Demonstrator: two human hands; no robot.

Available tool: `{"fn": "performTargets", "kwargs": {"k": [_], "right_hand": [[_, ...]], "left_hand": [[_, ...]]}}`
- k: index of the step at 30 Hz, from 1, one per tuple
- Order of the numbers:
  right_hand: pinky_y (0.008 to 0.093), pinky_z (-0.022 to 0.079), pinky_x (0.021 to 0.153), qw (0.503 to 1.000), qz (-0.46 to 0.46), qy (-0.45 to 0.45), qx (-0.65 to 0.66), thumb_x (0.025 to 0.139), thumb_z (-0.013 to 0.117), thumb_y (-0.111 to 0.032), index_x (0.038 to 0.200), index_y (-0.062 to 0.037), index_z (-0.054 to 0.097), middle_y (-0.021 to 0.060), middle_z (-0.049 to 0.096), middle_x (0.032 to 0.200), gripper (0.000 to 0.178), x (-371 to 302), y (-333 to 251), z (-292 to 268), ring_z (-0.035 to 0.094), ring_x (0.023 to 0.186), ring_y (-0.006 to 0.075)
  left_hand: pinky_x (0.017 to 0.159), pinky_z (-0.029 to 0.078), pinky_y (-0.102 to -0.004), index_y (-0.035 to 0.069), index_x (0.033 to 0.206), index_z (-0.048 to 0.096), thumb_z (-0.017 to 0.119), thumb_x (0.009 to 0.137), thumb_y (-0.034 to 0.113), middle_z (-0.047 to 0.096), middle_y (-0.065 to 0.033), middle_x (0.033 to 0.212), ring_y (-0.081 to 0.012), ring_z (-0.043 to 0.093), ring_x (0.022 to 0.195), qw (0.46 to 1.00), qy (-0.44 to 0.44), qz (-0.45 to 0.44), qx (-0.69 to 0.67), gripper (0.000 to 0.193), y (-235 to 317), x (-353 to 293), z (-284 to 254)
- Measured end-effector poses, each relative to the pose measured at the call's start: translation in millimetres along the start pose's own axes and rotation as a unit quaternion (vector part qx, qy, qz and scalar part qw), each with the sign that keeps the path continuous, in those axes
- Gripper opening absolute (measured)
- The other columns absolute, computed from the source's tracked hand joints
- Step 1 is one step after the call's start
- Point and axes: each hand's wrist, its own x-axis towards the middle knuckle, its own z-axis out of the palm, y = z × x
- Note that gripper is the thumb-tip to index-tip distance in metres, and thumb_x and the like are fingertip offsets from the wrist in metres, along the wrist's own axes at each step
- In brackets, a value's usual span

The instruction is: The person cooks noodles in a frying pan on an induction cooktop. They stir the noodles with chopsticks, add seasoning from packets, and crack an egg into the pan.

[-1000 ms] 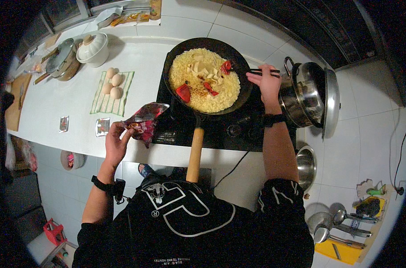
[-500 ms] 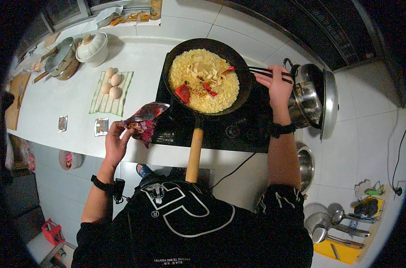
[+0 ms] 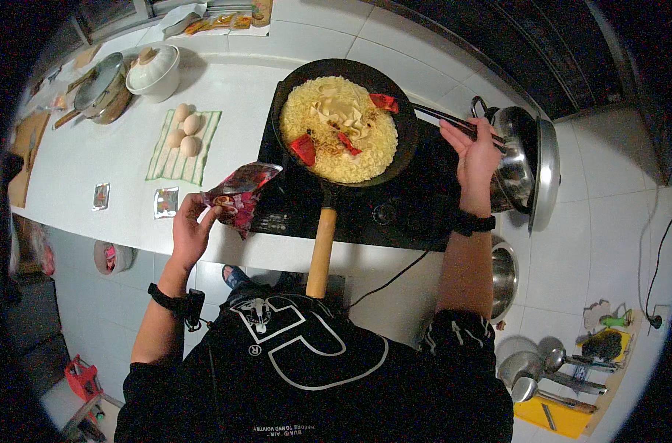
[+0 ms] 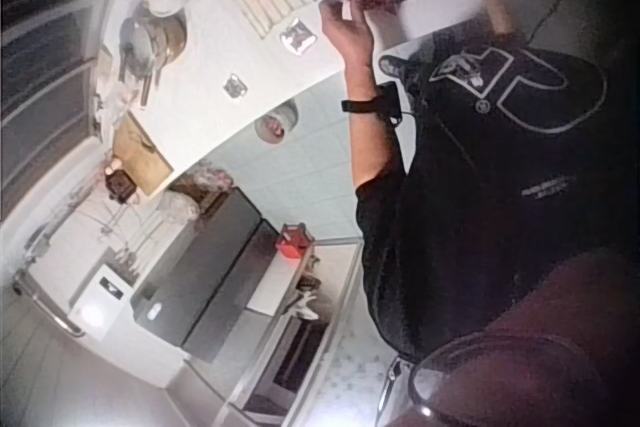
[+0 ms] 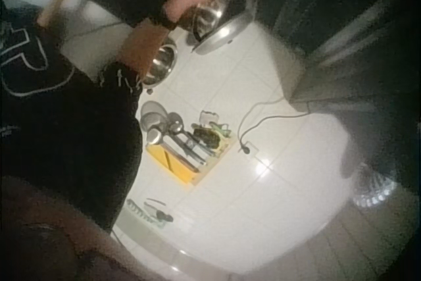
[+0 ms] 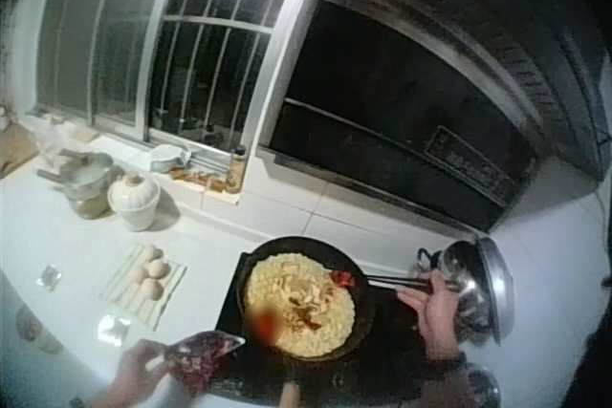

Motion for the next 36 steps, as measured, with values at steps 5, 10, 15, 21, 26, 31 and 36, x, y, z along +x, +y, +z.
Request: {"fn": "performTargets", "kwargs": {"k": [5, 10, 15, 21, 26, 31, 36], "right_hand": [[0.0499, 0.063, 0.084, 1.0, 0.028, 0.012, 0.003, 0.107, 0.043, -0.02, 0.102, 0.0064, 0.051, 0.0298, 0.062, 0.105, 0.028, 4.6, 9.9, -12.2, 0.068, 0.1, 0.05], [0.0533, 0.061, 0.088, 0.995, 0.076, 0.032, 0.05, 0.107, 0.042, -0.019, 0.102, 0.0076, 0.049, 0.0339, 0.061, 0.106, 0.028, 11.1, 21.5, -23.7, 0.066, 0.102, 0.0523], [0.0575, 0.057, 0.093, 0.985, 0.12, 0.072, 0.096, 0.107, 0.04, -0.018, 0.103, 0.0077, 0.047, 0.0401, 0.058, 0.11, 0.026, 16.0, 33.8, -35.4, 0.062, 0.11, 0.0545], [0.0598, 0.052, 0.101, 0.972, 0.153, 0.09, 0.153, 0.105, 0.038, -0.011, 0.108, 0.0095, 0.042, 0.0459, 0.05, 0.122, 0.021, 21.7, 41.5, -41.8, 0.055, 0.119, 0.0566], [0.0602, 0.05, 0.103, 0.971, 0.137, 0.079, 0.179, 0.104, 0.038, -0.01, 0.111, 0.0106, 0.041, 0.0463, 0.049, 0.125, 0.022, 23.2, 40.4, -42.2, 0.053, 0.121, 0.0566], [0.0601, 0.052, 0.101, 0.971, 0.12, 0.056, 0.197, 0.105, 0.038, -0.011, 0.111, 0.0121, 0.041, 0.0456, 0.05, 0.122, 0.024, 18.1, 46.2, -35.6, 0.055, 0.119, 0.0563], [0.0545, 0.059, 0.096, 0.985, 0.093, 0.052, 0.135, 0.105, 0.039, -0.013, 0.119, 0.0133, 0.034, 0.0488, 0.041, 0.125, 0.03, 9.0, 49.6, -26.8, 0.058, 0.113, 0.057]], "left_hand": [[0.095, 0.051, -0.0313, -0.003, 0.107, 0.055, 0.073, 0.091, 0.006, 0.067, -0.0117, 0.104, -0.0189, 0.066, 0.106, 1.0, -0.004, -0.012, -0.001, 0.025, 1.0, 0.8, -0.1], [0.094, 0.052, -0.0314, -0.003, 0.106, 0.056, 0.073, 0.091, 0.006, 0.068, -0.0124, 0.104, -0.0192, 0.066, 0.106, 1.0, 0.001, 0.005, 0.014, 0.024, -0.6, 1.1, -1.1], [0.094, 0.052, -0.0317, -0.003, 0.107, 0.056, 0.073, 0.091, 0.007, 0.069, -0.0128, 0.104, -0.0194, 0.066, 0.106, 1.0, -0.002, 0.005, -0.008, 0.024, 0.4, 0.2, -0.3], [0.093, 0.052, -0.0317, -0.003, 0.107, 0.056, 0.072, 0.092, 0.007, 0.069, -0.0127, 0.104, -0.019, 0.066, 0.106, 1.0, -0.001, -0.006, 0.012, 0.024, 4.6, -1.2, -1.7], [0.093, 0.052, -0.0312, -0.003, 0.107, 0.056, 0.072, 0.092, 0.006, 0.068, -0.0125, 0.105, -0.0184, 0.066, 0.106, 1.0, -0.004, 0.0, -0.006, 0.025, 5.2, -0.7, -2.6], [0.092, 0.052, -0.031, -0.003, 0.106, 0.057, 0.072, 0.092, 0.006, 0.069, -0.0115, 0.103, -0.0177, 0.066, 0.104, 1.0, 0.0, -0.002, 0.002, 0.023, 4.7, -0.5, -2.3], [0.092, 0.051, -0.0306, -0.001, 0.106, 0.054, 0.071, 0.092, 0.004, 0.067, -0.0101, 0.103, -0.0151, 0.064, 0.103, 1.0, -0.003, 0.004, -0.004, 0.023, 3.2, -4.1, -2.5]]}}
